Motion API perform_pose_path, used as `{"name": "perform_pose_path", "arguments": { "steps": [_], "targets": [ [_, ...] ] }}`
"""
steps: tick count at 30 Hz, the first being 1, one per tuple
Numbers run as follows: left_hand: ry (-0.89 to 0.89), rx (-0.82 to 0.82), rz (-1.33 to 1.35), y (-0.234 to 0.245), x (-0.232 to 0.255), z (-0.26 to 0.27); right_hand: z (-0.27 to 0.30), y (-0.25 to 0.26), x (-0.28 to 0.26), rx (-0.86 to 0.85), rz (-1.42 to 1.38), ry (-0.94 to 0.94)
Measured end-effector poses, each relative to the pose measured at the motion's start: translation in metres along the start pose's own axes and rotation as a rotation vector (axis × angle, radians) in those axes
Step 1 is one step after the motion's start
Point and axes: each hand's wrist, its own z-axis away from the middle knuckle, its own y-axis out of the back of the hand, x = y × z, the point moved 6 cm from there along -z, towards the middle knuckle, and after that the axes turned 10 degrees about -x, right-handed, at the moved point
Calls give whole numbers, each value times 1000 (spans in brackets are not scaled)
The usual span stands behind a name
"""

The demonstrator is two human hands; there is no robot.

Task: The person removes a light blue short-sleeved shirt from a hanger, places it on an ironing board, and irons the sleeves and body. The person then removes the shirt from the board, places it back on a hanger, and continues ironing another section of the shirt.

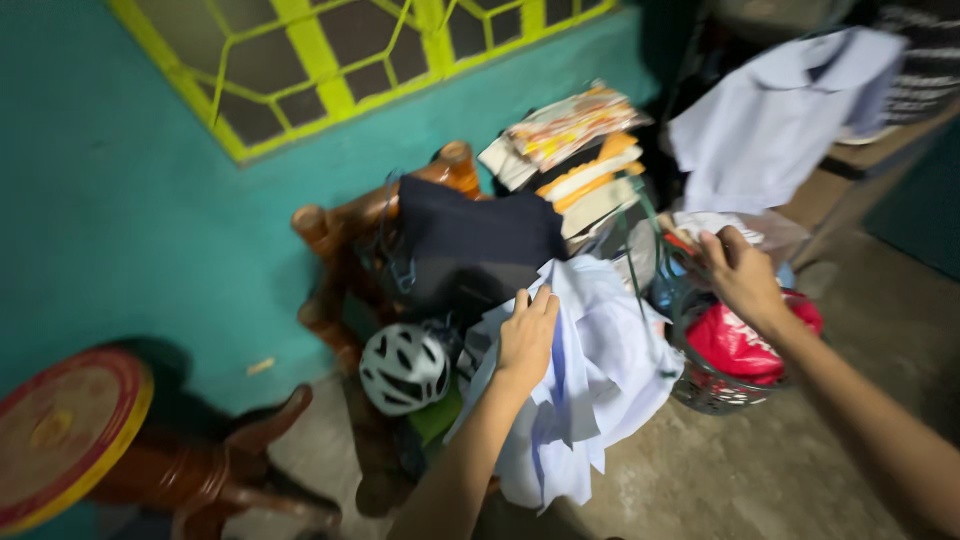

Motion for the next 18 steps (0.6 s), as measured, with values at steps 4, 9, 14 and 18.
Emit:
{"name": "perform_pose_path", "arguments": {
  "steps": [4,9,14,18],
  "targets": [
    [-104,56,-76,-10,3,-43,69,86,-46,11,213,47],
    [-131,-61,-19,-20,6,-93,134,147,-50,-130,152,-205],
    [-268,-129,-135,-6,72,-120,154,160,-67,-208,319,-52],
    [-388,-141,-116,17,138,-128,150,168,-91,-89,332,218]
  ]
}}
